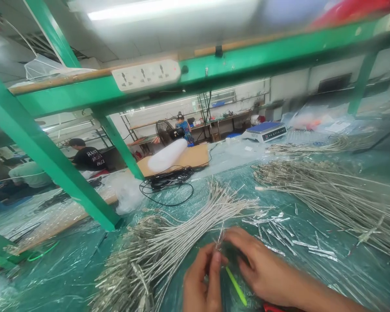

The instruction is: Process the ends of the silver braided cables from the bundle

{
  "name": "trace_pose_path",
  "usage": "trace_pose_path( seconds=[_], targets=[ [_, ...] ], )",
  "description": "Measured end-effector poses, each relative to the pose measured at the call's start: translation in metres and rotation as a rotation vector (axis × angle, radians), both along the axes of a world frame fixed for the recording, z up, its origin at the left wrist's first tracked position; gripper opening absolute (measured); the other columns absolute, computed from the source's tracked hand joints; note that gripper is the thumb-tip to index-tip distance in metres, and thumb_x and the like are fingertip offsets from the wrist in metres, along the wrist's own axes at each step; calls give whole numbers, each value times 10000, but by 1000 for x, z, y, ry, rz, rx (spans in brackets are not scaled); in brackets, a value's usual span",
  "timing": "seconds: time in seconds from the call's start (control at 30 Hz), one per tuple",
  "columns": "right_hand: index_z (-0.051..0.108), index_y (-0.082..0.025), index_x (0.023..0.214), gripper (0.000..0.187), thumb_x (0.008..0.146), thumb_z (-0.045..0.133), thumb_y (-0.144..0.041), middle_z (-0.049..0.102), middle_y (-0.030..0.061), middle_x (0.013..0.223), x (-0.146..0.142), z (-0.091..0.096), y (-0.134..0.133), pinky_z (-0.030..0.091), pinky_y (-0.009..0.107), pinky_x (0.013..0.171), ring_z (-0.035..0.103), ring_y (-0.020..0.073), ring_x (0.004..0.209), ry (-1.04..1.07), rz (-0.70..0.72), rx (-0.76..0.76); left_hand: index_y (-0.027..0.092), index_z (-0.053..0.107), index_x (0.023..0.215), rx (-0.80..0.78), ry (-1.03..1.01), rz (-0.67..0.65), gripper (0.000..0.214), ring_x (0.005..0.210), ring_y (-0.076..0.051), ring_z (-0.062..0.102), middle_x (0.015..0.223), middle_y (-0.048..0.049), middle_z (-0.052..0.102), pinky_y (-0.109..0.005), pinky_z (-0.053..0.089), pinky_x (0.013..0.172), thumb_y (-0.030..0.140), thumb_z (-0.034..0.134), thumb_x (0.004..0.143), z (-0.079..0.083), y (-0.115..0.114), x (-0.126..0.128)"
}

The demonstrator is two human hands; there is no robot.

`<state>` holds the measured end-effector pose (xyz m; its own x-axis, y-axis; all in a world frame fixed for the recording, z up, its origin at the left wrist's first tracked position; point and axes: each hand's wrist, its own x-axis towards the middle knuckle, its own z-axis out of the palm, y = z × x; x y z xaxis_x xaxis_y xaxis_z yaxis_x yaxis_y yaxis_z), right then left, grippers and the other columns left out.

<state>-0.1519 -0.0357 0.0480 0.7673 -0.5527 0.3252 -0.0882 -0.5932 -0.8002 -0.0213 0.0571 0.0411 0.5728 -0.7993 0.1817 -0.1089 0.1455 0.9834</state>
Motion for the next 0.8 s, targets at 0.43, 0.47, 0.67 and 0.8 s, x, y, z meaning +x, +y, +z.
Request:
trace_pose_path(
  seconds=[0.43,0.47,0.67,0.8],
  targets=[
    [610,-169,741,154,869,630,-253,605,-8,706,14,-8,2,470,258,646,587,143,664,-276,-152,345,227,761,925,37,-241,-47,163,643,-204,607,726,-39,713,-239,452,618,281,637,834,-1,-3,-3],
    [593,-173,747,151,869,628,-255,602,-15,687,15,-9,2,469,257,638,589,142,650,-277,-136,389,231,763,919,42,-253,-50,161,637,-203,608,697,-32,701,-237,449,610,278,635,834,-1,-3,-4],
    [557,-180,688,237,868,618,-321,593,-9,661,15,-14,4,431,256,600,550,145,624,-220,-203,315,260,773,932,54,-301,-47,174,634,-210,633,749,-41,743,-243,452,601,255,628,836,-5,-3,-5],
    [539,-179,644,314,874,578,-389,505,-23,609,16,-14,5,372,251,548,460,134,580,-123,-284,300,265,771,942,37,-363,-16,190,657,-234,655,777,-59,746,-272,473,652,212,644,811,-12,-4,-4]
  ],
)
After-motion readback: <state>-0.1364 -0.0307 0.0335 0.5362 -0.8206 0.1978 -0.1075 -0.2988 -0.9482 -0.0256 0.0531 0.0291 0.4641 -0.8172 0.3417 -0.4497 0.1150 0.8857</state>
